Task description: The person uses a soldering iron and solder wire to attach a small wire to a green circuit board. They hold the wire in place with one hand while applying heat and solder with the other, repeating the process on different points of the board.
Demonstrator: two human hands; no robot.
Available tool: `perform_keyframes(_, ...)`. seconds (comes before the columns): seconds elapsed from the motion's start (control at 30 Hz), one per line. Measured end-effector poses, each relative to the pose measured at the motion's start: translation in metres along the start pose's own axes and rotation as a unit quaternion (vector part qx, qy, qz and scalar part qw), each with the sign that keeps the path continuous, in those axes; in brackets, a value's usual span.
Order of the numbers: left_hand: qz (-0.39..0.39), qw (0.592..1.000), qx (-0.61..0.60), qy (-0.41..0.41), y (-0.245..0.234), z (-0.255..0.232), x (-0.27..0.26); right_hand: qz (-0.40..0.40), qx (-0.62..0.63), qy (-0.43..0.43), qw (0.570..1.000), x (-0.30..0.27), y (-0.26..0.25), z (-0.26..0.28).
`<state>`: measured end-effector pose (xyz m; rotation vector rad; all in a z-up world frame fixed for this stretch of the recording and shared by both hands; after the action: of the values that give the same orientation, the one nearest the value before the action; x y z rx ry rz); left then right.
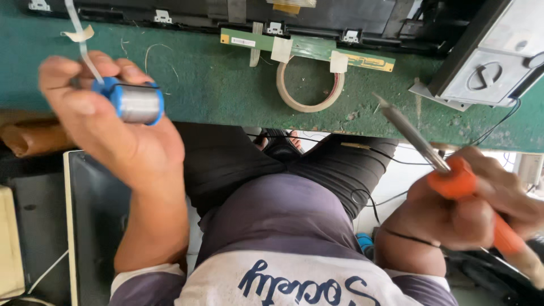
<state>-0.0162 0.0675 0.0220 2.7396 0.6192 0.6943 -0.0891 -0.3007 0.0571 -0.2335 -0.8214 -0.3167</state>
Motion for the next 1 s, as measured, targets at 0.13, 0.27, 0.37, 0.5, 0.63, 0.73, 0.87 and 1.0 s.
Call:
perform_keyframes(0.13, 0.014, 0.993, 0.118, 0.026, -0.038, -0.024, 0.002, -0.183, 0.357, 0.126, 0.907, -0.018, -0.007, -0.003)
perform_keyframes(0.27, 0.025, 0.980, 0.187, 0.065, -0.058, -0.035, 0.019, -0.102, -0.036, 0.098, 0.989, -0.034, 0.006, 0.000)
perform_keyframes(0.37, 0.053, 0.962, 0.233, 0.132, -0.073, -0.042, 0.030, 0.058, 0.026, 0.335, 0.940, 0.015, 0.066, 0.074)
perform_keyframes(0.5, 0.099, 0.934, 0.265, 0.218, -0.101, -0.036, 0.049, 0.167, 0.036, 0.159, 0.972, -0.061, 0.013, -0.020)
perform_keyframes(0.63, 0.095, 0.917, 0.320, 0.217, -0.147, 0.002, 0.067, -0.066, -0.013, 0.148, 0.987, -0.059, 0.007, -0.002)
perform_keyframes(0.73, 0.071, 0.904, 0.354, 0.231, -0.147, 0.016, 0.069, 0.037, -0.032, 0.167, 0.985, -0.062, -0.005, -0.014)
perform_keyframes(0.87, -0.019, 0.863, 0.443, 0.243, -0.164, 0.036, 0.068, 0.006, 0.092, 0.129, 0.987, -0.068, -0.008, -0.015)
perform_keyframes(1.0, -0.181, 0.741, 0.644, 0.067, -0.176, 0.040, 0.038, 0.095, 0.021, 0.155, 0.983, -0.060, -0.012, -0.009)
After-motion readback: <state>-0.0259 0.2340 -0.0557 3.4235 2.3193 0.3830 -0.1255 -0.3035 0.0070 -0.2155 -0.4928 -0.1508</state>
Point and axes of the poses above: each hand's wrist, its own x-axis towards the middle knuckle, its own y-axis out of the palm, z = x × y, the point moved 5 cm from there along x, towards the middle knuckle, and after that the axes turned 3 degrees about z, right-handed, at the moved point
